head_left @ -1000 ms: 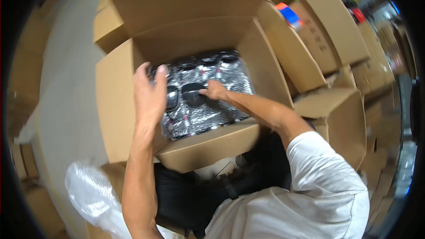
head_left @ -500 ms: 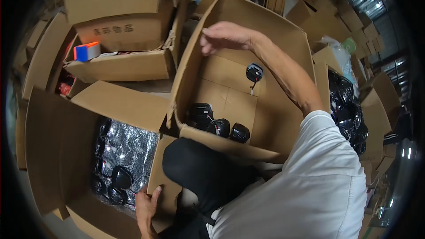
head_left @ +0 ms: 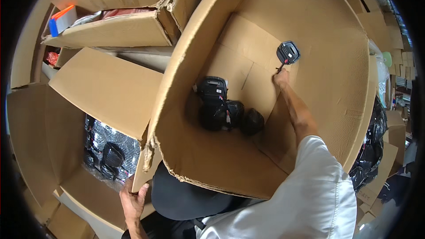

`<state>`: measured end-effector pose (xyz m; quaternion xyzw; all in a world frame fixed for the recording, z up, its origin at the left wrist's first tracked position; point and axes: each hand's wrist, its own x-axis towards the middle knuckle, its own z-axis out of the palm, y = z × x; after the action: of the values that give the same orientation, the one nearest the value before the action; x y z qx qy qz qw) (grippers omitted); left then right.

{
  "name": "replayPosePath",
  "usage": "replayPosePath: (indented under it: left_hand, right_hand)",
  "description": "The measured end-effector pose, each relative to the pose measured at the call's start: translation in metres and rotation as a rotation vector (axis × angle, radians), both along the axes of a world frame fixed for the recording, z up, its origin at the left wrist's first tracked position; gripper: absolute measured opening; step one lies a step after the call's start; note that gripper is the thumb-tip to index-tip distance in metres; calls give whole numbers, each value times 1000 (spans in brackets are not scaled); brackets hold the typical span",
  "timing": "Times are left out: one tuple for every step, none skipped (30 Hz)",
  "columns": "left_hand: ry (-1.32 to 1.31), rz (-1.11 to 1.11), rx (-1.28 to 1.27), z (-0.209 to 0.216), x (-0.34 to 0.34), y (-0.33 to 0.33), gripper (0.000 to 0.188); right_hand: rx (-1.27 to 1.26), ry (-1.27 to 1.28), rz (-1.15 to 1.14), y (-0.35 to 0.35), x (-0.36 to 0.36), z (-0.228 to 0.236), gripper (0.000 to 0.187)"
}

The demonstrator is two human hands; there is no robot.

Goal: The person packs electronic components into cardboard boxes by hand, using bubble wrap as cushioning.

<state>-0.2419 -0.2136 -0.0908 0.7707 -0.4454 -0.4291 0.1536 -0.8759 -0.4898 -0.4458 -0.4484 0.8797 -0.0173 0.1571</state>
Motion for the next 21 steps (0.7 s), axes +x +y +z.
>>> replayPosePath:
  left_hand:
    - [-2,17,-1,-5,2,1,47]
    - [4,6,7,-9,5,2,47]
    - [-13,-27,26,-9,9,5,47]
    - [14,-80,20,-18,8,0,47]
    - [-80,-41,79,4,14,17,47]
    - [-23,-54,29,-4,8,6,48]
    - [-25,-34,10,-3,7,8,48]
    - [-32,-24,3,-5,8,11,48]
    - [-54,-12,2,-6,10,14,48]
    - [-70,-1,3,-8,11,18,48]
    - [-69,7,-3,-9,10,21,48]
    - [-143,-64,-54,-12,8,18,48]
    - [-222,-130,-105,-14,6,14,48]
    - [-157,-61,-87,-13,3,12,48]
    - [-160,-52,-98,-11,2,12,48]
    - [-194,-60,-102,-10,1,11,49]
    - [-229,-66,-106,-9,2,14,50]
    - [-284,-86,-154,-14,7,19,51]
    - [-281,-78,-173,-13,6,17,51]
    - [-259,-64,-109,-12,4,11,52]
    - [-244,-43,-32,-9,4,11,53]
  right_hand:
    - [-71,-40,100,1,5,-1,34]
    - [-254,-122,130,4,18,-6,26]
    - [-118,-314,99,5,36,-4,22]
    - [-117,-401,126,11,26,-4,24]
    - [59,-624,171,34,129,16,22]
    - [48,-502,424,42,103,13,21]
    - [77,-508,548,54,124,20,26]
    - [102,-515,681,65,155,33,31]
    - [131,-549,776,70,181,54,40]
    - [164,-577,869,74,200,76,49]
    - [296,-553,851,78,211,93,67]
    - [294,-415,958,83,211,91,78]
    - [291,-276,1065,85,212,88,90]
    - [281,-264,1071,86,212,86,90]
    - [306,-271,1020,90,217,86,95]
    - [331,-279,969,93,222,87,100]
    - [321,-274,980,96,225,88,100]
    - [338,-329,919,97,225,84,101]
    - [356,-375,849,98,218,77,101]
    - [310,-409,821,96,210,71,93]
    - [303,-406,836,96,216,74,93]
